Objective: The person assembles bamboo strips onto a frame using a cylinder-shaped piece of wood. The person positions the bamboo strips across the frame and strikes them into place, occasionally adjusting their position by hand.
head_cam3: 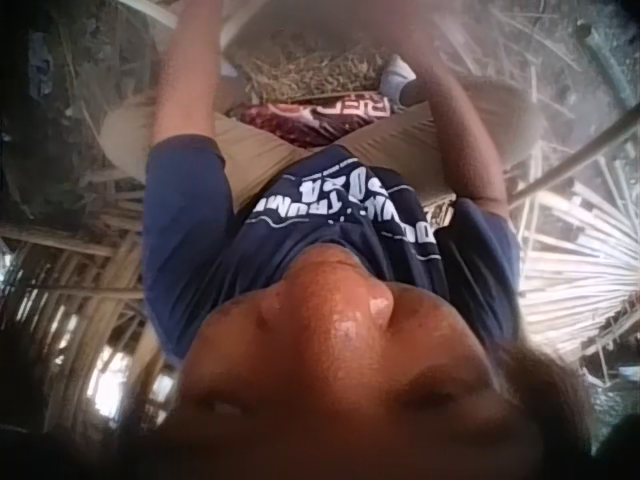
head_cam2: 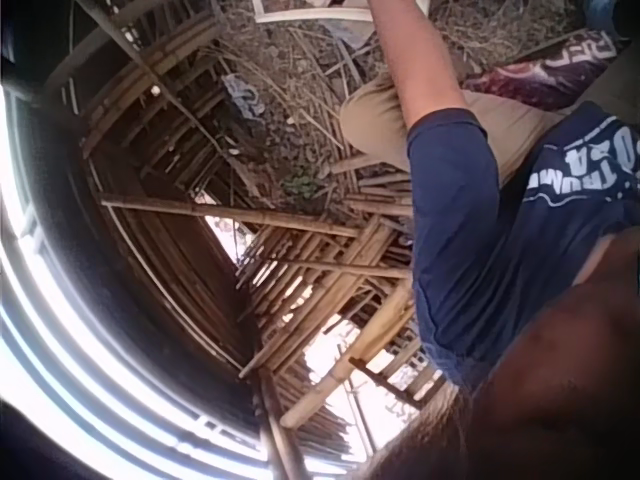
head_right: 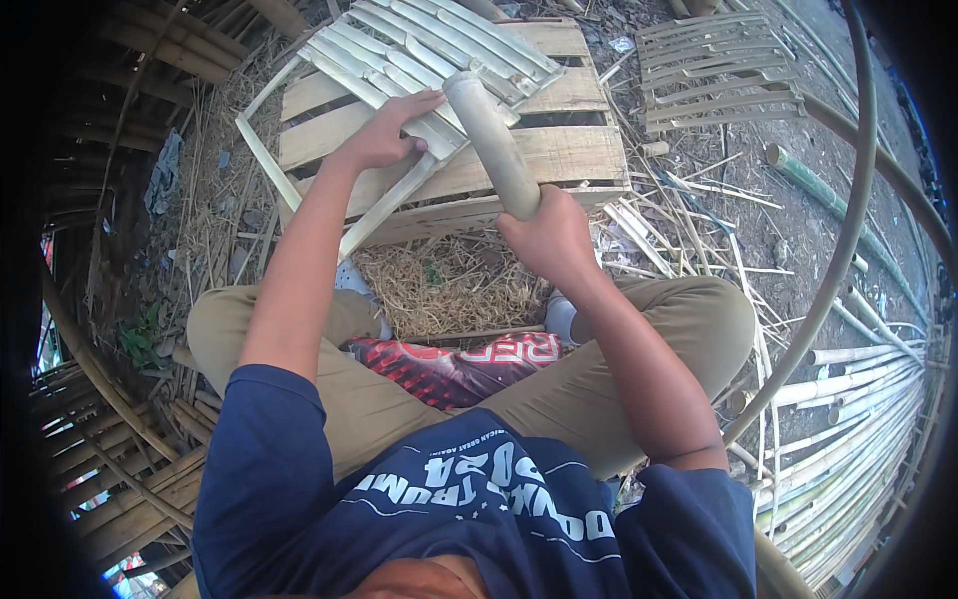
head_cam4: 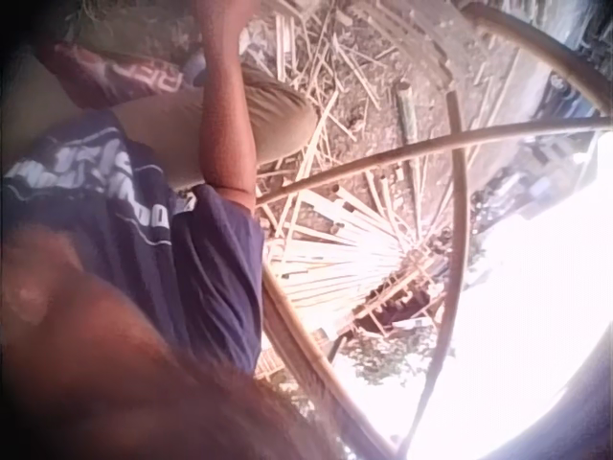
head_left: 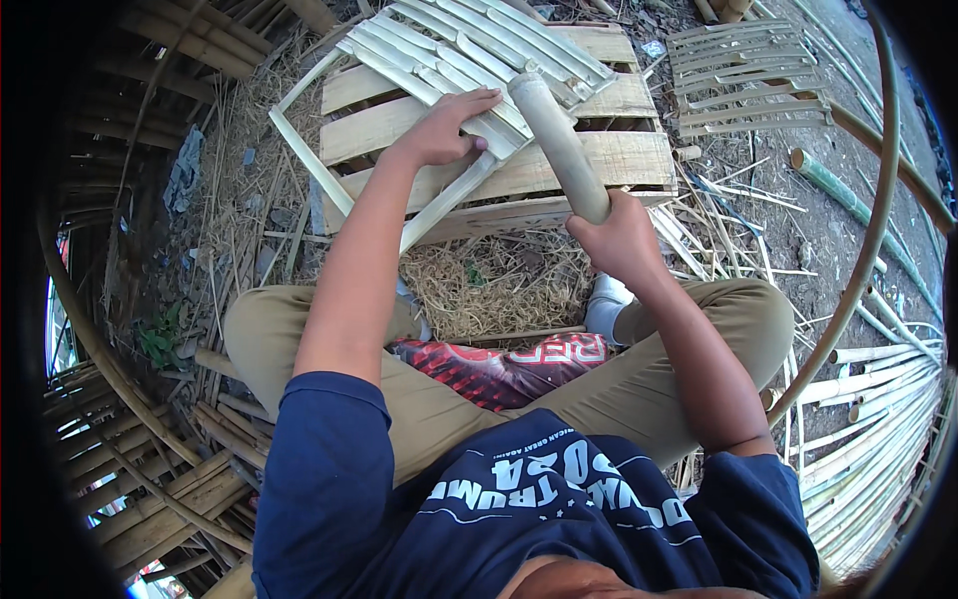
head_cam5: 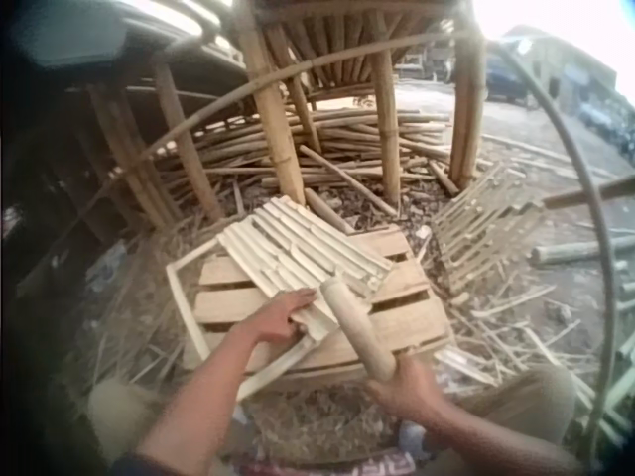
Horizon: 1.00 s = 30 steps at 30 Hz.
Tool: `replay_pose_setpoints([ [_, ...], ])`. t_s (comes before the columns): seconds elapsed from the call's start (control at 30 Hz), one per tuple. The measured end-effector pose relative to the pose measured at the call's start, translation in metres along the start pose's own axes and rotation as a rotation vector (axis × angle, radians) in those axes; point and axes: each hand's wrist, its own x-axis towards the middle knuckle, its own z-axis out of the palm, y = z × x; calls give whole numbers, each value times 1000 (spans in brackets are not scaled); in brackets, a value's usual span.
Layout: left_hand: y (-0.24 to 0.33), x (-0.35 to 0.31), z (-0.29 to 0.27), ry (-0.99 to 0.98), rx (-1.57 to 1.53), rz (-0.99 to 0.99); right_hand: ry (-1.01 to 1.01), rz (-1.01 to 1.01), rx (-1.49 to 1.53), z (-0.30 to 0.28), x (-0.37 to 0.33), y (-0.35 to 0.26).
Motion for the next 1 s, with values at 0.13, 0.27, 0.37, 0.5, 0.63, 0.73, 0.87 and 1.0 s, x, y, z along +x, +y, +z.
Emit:
replay_pose_setpoints([
  [0.13, 11, 0, 5, 36, 32, -28, 37, -100, -48, 6, 7, 12],
  [0.27, 8, -2, 3, 57, 17, -53, 3, -52, -29, 5, 3, -2],
  [0.37, -7, 3, 3, 66, 11, -13, -29, 1, -6, 6, -1, -8],
  [0.5, 0, 15, -8, -51, 39, 19, 56, -143, -89, 14, 16, 17],
  [0.63, 25, 29, -24, -178, 50, -179, 67, -130, -101, 13, 18, 23],
  [0.73, 24, 32, -16, -164, 334, -206, 33, -104, -55, 13, 15, 25],
  [0.87, 14, 48, -21, -372, 554, -414, 31, -141, -56, 9, 6, 22],
  [1.0, 7, 53, -12, -352, 459, -489, 21, -142, -28, 2, 0, 7],
])
